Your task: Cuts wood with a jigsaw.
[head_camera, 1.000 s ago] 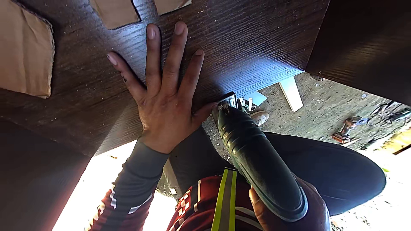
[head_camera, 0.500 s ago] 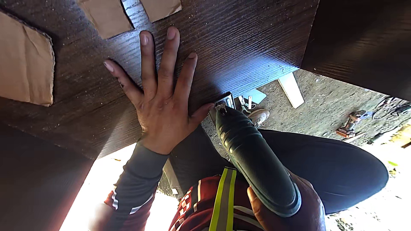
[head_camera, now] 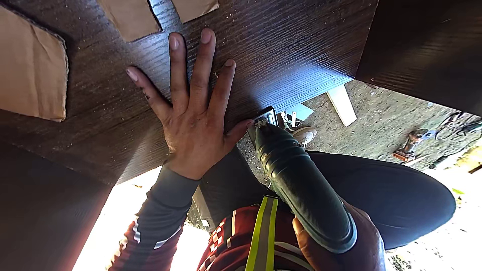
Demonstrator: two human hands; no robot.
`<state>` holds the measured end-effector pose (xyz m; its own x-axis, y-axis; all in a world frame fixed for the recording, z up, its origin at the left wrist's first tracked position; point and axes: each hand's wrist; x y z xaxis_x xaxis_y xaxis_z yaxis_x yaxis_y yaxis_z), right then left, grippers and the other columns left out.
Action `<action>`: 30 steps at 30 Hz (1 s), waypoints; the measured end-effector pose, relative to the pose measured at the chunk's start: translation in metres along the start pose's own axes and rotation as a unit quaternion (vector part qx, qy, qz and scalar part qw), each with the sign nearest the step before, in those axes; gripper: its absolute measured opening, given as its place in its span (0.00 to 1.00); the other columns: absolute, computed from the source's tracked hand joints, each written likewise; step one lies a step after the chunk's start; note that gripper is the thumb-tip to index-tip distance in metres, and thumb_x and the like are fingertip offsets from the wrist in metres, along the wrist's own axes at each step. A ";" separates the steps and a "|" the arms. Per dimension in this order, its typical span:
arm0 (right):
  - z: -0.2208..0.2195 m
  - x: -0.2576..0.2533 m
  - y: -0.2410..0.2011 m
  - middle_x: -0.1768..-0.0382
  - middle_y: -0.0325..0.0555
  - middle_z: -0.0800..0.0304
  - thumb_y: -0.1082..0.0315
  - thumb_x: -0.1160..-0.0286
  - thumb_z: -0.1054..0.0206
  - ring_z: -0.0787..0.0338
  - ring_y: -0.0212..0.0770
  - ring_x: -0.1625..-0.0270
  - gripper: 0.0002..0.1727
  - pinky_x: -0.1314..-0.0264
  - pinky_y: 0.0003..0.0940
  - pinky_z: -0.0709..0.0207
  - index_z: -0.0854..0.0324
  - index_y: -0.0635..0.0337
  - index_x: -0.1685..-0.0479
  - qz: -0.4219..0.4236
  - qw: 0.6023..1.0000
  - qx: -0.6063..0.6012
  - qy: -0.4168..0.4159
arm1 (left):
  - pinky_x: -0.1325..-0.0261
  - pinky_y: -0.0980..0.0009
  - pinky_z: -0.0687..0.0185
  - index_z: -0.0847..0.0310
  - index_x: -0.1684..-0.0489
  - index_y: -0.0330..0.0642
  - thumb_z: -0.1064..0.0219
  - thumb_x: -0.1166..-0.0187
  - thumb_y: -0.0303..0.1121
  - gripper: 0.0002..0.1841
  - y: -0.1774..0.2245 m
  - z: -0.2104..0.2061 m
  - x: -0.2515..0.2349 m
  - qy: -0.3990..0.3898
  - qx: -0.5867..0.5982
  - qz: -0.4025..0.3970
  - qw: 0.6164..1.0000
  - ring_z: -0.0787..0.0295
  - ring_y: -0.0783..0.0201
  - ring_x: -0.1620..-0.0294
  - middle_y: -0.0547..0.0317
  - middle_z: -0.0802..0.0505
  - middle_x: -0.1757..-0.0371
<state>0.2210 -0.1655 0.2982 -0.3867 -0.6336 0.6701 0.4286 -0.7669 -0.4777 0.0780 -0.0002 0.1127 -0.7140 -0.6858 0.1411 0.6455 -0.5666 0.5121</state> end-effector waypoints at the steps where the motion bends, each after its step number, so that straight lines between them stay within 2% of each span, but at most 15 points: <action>1: 0.000 0.000 0.000 0.62 0.47 0.07 0.58 0.40 0.23 0.12 0.15 0.53 0.24 0.44 0.08 0.23 0.17 0.70 0.52 0.001 1.000 -0.002 -0.002 | 0.16 0.18 0.83 0.31 0.12 0.50 0.38 0.33 0.76 0.51 0.000 0.000 0.000 0.001 0.000 0.000 1.000 0.65 0.35 0.03 0.48 0.44 0.03; 14: 0.001 -0.003 -0.004 0.63 0.47 0.07 0.58 0.40 0.24 0.13 0.15 0.54 0.23 0.45 0.07 0.23 0.18 0.69 0.54 0.005 1.000 0.007 0.003 | 0.16 0.18 0.84 0.31 0.12 0.49 0.38 0.32 0.74 0.50 0.000 0.000 0.000 0.004 0.001 -0.002 1.000 0.65 0.33 0.03 0.47 0.45 0.03; 20: 0.001 -0.005 -0.006 0.63 0.46 0.07 0.58 0.41 0.24 0.13 0.14 0.54 0.23 0.46 0.07 0.24 0.18 0.69 0.54 0.003 1.000 0.005 0.002 | 0.15 0.19 0.82 0.30 0.13 0.49 0.38 0.31 0.73 0.49 0.000 -0.001 0.000 0.010 0.005 -0.003 1.000 0.61 0.35 0.03 0.47 0.41 0.04; 30: 0.001 -0.008 -0.008 0.65 0.46 0.08 0.59 0.42 0.24 0.12 0.15 0.56 0.22 0.47 0.08 0.22 0.17 0.69 0.55 -0.006 1.000 -0.011 0.001 | 0.15 0.19 0.83 0.30 0.13 0.50 0.39 0.30 0.74 0.48 0.001 -0.001 -0.001 0.013 -0.001 0.002 1.000 0.62 0.36 0.03 0.48 0.42 0.04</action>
<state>0.2212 -0.1542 0.2973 -0.3935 -0.6244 0.6747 0.4052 -0.7766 -0.4824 0.0795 -0.0001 0.1118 -0.7038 -0.6999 0.1218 0.6494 -0.5642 0.5099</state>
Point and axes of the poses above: each hand's wrist, its own x-axis away from the middle knuckle, its own z-axis out of the back of the hand, y = z × x
